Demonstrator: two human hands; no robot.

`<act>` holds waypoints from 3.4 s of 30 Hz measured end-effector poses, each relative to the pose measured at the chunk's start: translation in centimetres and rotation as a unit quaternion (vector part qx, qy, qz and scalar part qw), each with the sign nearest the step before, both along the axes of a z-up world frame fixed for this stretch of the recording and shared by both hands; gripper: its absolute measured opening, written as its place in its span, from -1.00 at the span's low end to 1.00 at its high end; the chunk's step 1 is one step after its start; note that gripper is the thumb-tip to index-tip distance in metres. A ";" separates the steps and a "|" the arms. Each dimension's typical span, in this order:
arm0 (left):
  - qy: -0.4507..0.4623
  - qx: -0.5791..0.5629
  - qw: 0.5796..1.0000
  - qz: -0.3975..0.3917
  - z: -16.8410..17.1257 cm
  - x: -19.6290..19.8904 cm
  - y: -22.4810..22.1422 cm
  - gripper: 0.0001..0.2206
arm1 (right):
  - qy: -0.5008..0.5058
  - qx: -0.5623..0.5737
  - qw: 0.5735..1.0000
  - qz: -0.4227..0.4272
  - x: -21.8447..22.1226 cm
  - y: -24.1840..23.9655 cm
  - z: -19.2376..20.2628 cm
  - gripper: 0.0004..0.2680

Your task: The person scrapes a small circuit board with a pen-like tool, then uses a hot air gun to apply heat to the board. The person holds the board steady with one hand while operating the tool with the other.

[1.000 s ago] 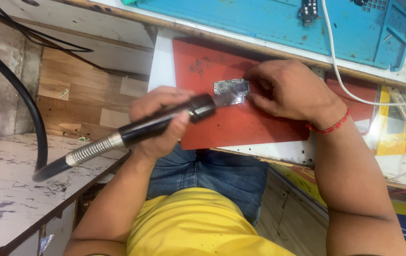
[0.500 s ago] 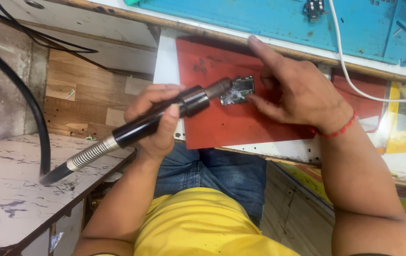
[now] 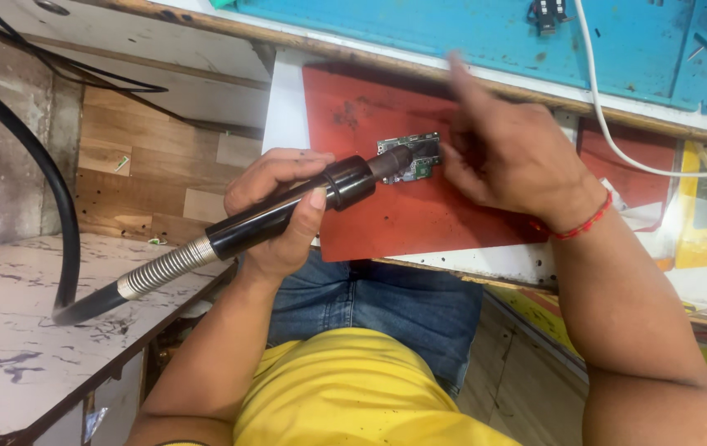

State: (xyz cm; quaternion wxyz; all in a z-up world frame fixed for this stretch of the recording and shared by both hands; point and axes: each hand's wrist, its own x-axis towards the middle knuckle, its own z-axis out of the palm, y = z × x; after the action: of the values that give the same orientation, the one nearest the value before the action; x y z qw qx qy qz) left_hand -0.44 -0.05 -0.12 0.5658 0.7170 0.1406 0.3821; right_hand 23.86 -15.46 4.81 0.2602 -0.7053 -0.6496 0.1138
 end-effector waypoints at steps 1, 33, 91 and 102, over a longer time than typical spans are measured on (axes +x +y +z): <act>0.001 0.000 1.000 -0.001 0.0 0.0 -0.1 -0.78 | 0.012 0.028 0.999 -0.014 -0.1 -0.3 0.3 -0.42; 0.000 0.019 0.998 -0.053 0.1 -0.1 0.0 -0.76 | 0.025 -0.104 0.994 0.033 1.1 0.5 0.3 -0.73; 0.005 -0.023 1.000 0.016 -0.9 0.2 -0.4 -0.75 | 0.042 -0.107 0.993 0.028 1.6 0.6 -0.7 -0.74; 0.010 0.021 1.000 -0.013 -0.3 -0.1 -0.2 -0.76 | 0.039 -0.112 0.993 0.022 1.2 0.9 -0.1 -0.73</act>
State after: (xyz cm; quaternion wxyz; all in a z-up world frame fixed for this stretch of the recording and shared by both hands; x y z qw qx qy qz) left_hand -0.50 -0.26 -0.38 0.5543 0.7342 0.1292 0.3702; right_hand 25.08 -14.55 4.75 0.2021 -0.7106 -0.6374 0.2190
